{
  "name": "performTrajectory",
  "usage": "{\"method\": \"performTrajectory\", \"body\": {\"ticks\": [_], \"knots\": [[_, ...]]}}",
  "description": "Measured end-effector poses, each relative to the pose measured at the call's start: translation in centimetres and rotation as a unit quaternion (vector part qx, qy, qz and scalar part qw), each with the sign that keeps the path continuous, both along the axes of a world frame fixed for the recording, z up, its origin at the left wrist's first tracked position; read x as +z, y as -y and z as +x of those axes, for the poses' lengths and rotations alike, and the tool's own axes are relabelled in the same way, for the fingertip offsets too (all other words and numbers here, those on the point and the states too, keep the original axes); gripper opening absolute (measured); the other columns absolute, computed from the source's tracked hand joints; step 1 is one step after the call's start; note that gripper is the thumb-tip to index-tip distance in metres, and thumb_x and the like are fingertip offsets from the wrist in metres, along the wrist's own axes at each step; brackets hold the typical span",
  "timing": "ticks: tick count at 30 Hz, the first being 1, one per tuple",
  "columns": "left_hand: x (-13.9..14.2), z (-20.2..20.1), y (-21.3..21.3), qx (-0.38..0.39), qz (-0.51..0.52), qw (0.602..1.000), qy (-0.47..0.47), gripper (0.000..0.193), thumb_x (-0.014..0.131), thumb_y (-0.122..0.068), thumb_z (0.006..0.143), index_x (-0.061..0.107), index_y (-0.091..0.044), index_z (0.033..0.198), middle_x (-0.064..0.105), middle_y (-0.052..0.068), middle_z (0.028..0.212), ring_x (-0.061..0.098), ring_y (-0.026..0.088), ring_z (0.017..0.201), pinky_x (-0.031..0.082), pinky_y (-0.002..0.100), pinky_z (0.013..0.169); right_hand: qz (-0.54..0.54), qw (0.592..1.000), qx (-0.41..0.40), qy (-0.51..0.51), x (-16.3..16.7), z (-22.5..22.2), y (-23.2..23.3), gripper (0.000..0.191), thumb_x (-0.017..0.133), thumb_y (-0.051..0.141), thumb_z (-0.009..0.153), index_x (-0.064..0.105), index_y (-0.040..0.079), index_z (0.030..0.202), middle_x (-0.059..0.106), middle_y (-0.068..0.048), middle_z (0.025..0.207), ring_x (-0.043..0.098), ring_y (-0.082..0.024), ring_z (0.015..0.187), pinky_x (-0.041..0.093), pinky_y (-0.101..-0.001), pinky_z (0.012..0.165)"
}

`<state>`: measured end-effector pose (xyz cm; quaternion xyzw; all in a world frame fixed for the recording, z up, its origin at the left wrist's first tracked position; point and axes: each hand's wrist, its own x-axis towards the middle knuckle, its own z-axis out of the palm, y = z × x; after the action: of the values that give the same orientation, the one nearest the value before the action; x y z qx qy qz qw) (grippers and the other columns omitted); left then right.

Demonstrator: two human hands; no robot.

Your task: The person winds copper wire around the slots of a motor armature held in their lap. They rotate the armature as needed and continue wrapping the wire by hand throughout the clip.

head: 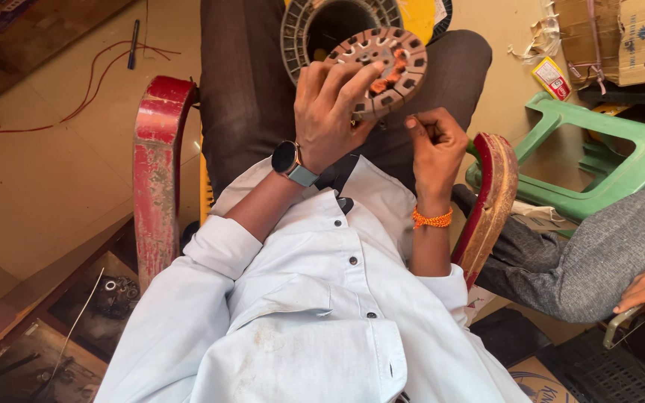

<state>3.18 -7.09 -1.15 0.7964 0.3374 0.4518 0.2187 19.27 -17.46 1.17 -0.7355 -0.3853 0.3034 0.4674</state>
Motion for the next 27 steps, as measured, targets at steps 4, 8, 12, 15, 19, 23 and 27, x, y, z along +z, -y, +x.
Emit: {"method": "performTrajectory", "body": {"ticks": [4, 8, 12, 15, 19, 23, 27], "knots": [[-2.5, 0.1, 0.0, 0.02, 0.036, 0.999, -0.008, 0.059, 0.081, -0.003, 0.07, 0.064, -0.02, 0.125, 0.062, -0.001, 0.116, 0.056, 0.027, 0.105, 0.049, 0.041, 0.086, 0.07, 0.984, 0.098, 0.13, 1.2, 2.0, -0.8, 0.011, 0.079, 0.001, 0.099, 0.069, -0.002, 0.095, 0.069, -0.004, 0.083, 0.057, -0.009, 0.071, 0.044, -0.0265, 0.064], [-3.4, 0.2, -0.4, 0.014, 0.081, 0.996, 0.022, 0.041, 0.084, -0.005, 0.082, 0.068, -0.016, 0.118, 0.063, -0.003, 0.114, 0.056, 0.024, 0.1, 0.048, 0.038, 0.082, 0.104, 0.942, 0.194, 0.254, 2.5, 3.4, -1.9, 0.013, 0.081, 0.001, 0.099, 0.069, -0.001, 0.096, 0.066, -0.011, 0.083, 0.064, -0.022, 0.072, 0.047, -0.0326, 0.066], [-3.0, -0.1, -1.0, -0.009, 0.09, 0.994, 0.056, 0.038, 0.08, -0.007, 0.08, 0.07, -0.015, 0.115, 0.063, -0.001, 0.11, 0.054, 0.024, 0.094, 0.047, 0.039, 0.079, 0.096, 0.918, 0.253, 0.291, 3.7, 4.4, -3.0, 0.015, 0.08, 0.007, 0.103, 0.065, 0.002, 0.099, 0.068, -0.01, 0.089, 0.065, -0.026, 0.075, 0.049, -0.0352, 0.069], [-2.9, -0.4, -1.1, -0.012, 0.091, 0.993, 0.07, 0.037, 0.077, -0.007, 0.078, 0.069, -0.013, 0.114, 0.063, 0.001, 0.109, 0.053, 0.025, 0.092, 0.046, 0.04, 0.078, 0.089, 0.893, 0.31, 0.313, 4.5, 4.8, -4.0, 0.019, 0.079, 0.013, 0.104, 0.064, 0.003, 0.102, 0.069, -0.009, 0.092, 0.065, -0.028, 0.079, 0.05, -0.0369, 0.072], [-3.2, -0.7, -1.3, -0.007, 0.117, 0.992, 0.047, 0.037, 0.073, -0.001, 0.08, 0.072, -0.014, 0.114, 0.064, 0.0, 0.11, 0.055, 0.023, 0.094, 0.047, 0.04, 0.081, 0.079, 0.861, 0.353, 0.358, 5.4, 5.2, -5.4, 0.021, 0.08, 0.017, 0.103, 0.065, 0.003, 0.1, 0.069, -0.008, 0.092, 0.063, -0.029, 0.076, 0.048, -0.0387, 0.07], [-3.3, -1.2, -1.6, -0.026, 0.114, 0.992, 0.052, 0.031, 0.079, -0.005, 0.085, 0.07, -0.015, 0.113, 0.063, -0.001, 0.112, 0.056, 0.021, 0.096, 0.047, 0.038, 0.082, 0.085, 0.825, 0.411, 0.379, 6.1, 5.5, -7.1, 0.022, 0.079, 0.02, 0.103, 0.066, 0.003, 0.101, 0.07, -0.008, 0.093, 0.063, -0.028, 0.075, 0.048, -0.0391, 0.069], [-3.2, -1.7, -1.3, -0.032, 0.105, 0.991, 0.074, 0.031, 0.078, -0.01, 0.078, 0.068, -0.013, 0.107, 0.063, 0.002, 0.109, 0.055, 0.024, 0.093, 0.047, 0.04, 0.078, 0.088, 0.79, 0.461, 0.394, 6.6, 5.6, -9.2, 0.021, 0.076, 0.023, 0.107, 0.066, 0.004, 0.105, 0.07, -0.008, 0.096, 0.066, -0.028, 0.081, 0.049, -0.0379, 0.072]]}}
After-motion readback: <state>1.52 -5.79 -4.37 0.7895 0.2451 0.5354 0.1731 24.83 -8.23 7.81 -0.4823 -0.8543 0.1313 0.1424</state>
